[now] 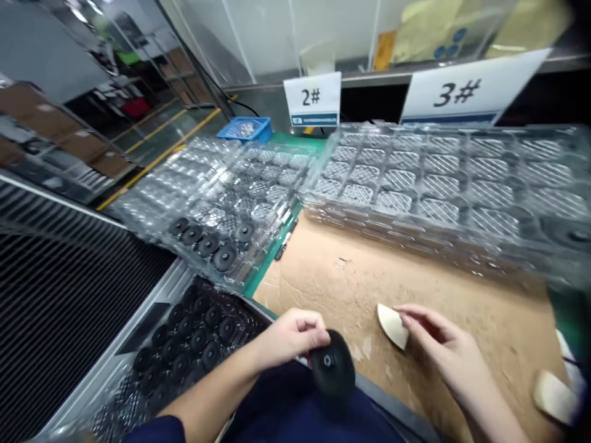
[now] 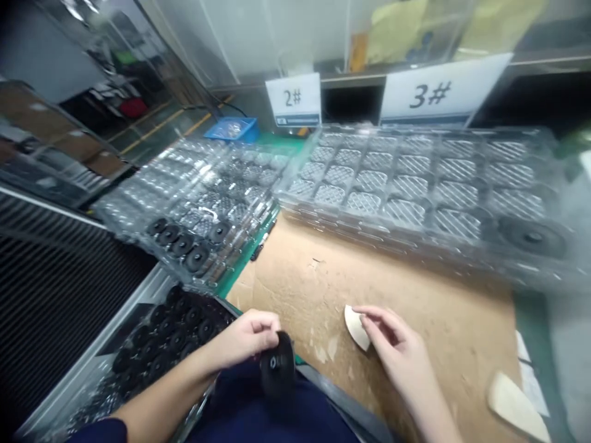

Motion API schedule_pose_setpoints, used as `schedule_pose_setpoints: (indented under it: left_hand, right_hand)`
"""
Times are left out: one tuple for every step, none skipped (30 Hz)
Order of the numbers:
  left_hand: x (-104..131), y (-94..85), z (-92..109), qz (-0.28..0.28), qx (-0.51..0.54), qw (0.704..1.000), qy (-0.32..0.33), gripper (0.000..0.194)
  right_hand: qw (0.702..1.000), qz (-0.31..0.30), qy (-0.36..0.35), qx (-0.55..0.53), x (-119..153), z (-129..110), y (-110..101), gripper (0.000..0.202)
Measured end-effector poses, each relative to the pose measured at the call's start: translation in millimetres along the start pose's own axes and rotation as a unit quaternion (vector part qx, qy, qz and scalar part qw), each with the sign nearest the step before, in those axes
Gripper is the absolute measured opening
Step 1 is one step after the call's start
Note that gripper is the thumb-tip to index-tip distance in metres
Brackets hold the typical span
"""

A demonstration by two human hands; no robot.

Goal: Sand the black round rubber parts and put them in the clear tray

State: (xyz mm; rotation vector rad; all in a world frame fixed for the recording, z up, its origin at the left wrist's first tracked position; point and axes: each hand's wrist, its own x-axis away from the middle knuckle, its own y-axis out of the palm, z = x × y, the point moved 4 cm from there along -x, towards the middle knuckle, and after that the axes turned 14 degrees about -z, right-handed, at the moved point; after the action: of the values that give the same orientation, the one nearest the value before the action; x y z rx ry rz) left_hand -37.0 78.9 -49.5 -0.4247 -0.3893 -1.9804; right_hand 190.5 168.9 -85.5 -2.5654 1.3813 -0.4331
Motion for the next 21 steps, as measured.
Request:
schedule_pose_setpoints:
  left_hand:
    - [7,-12.2,4,0.048,-0.021,0.999,-0.002,0.053]
    - [16,-25.7,9,0.098,-0.048,0.994,-0.002,0.051]
    - [26,-40.1,16,0.148,-0.079,0.986,-0.002,0.048]
    - [38,-55.3,23,0.200,-0.114,0.973,-0.003,0.045]
    - [52,-71.1,32,0.253,-0.152,0.955,-0.004,0.040]
    - [65,-87.2,40,0.306,-0.194,0.932,-0.009,0.038]
    - [79,-103.8,48,0.357,-0.238,0.903,-0.015,0.035]
    - [91,-120.4,56,0.406,-0.282,0.869,-0.018,0.033]
    - [102,-137.1,63,0.444,-0.322,0.836,-0.024,0.031]
    - [109,-153.8,68,0.469,-0.357,0.807,-0.033,0.030]
    - [113,-170.6,72,0.484,-0.386,0.784,-0.045,0.028]
    - [115,-187.2,73,0.490,-0.408,0.768,-0.059,0.026]
    - [113,-202.9,74,0.492,-0.427,0.755,-0.074,0.024]
    - [110,-217.2,73,0.488,-0.440,0.749,-0.087,0.023]
    - [105,-229.4,72,0.484,-0.448,0.745,-0.096,0.024]
    - [100,-238.9,70,0.479,-0.454,0.744,-0.104,0.024]
    - [95,-245.6,69,0.475,-0.458,0.744,-0.109,0.026]
    - [91,-249.2,68,0.471,-0.460,0.744,-0.109,0.027]
    - [88,-249.9,67,0.470,-0.463,0.744,-0.105,0.028]
    - [86,-247.7,68,0.470,-0.465,0.744,-0.096,0.029]
    - [84,-242.9,70,0.470,-0.467,0.744,-0.084,0.030]
  right_hand:
    - [0.998,-0.015,-0.032,0.052,-12,4,-3,0.019]
    - [0.993,-0.040,-0.064,0.096,-23,8,-3,0.021]
    - [0.985,-0.062,-0.092,0.130,-33,12,-3,0.023]
    - [0.978,-0.080,-0.111,0.159,-42,16,-3,0.025]
    - [0.971,-0.090,-0.124,0.183,-49,20,-2,0.026]
    - [0.965,-0.094,-0.134,0.202,-54,25,-2,0.026]
    - [0.961,-0.093,-0.142,0.217,-58,29,-2,0.026]
    - [0.959,-0.086,-0.147,0.225,-61,32,-3,0.025]
    - [0.960,-0.076,-0.150,0.226,-63,36,-4,0.026]
    - [0.961,-0.064,-0.153,0.220,-64,38,-6,0.026]
    - [0.964,-0.057,-0.154,0.211,-65,40,-7,0.026]
    - [0.966,-0.057,-0.154,0.201,-65,41,-7,0.026]
    - [0.967,-0.062,-0.154,0.193,-65,41,-7,0.026]
    - [0.968,-0.071,-0.154,0.186,-65,41,-7,0.026]
    - [0.968,-0.082,-0.153,0.182,-65,40,-6,0.027]
    - [0.968,-0.089,-0.151,0.180,-65,39,-6,0.027]
    - [0.969,-0.090,-0.149,0.178,-64,38,-6,0.028]
    - [0.969,-0.087,-0.146,0.176,-64,38,-6,0.029]
    - [0.970,-0.082,-0.144,0.176,-63,37,-6,0.030]
    - [0.971,-0.080,-0.141,0.174,-62,37,-6,0.031]
    - [0.972,-0.080,-0.138,0.173,-62,37,-5,0.031]
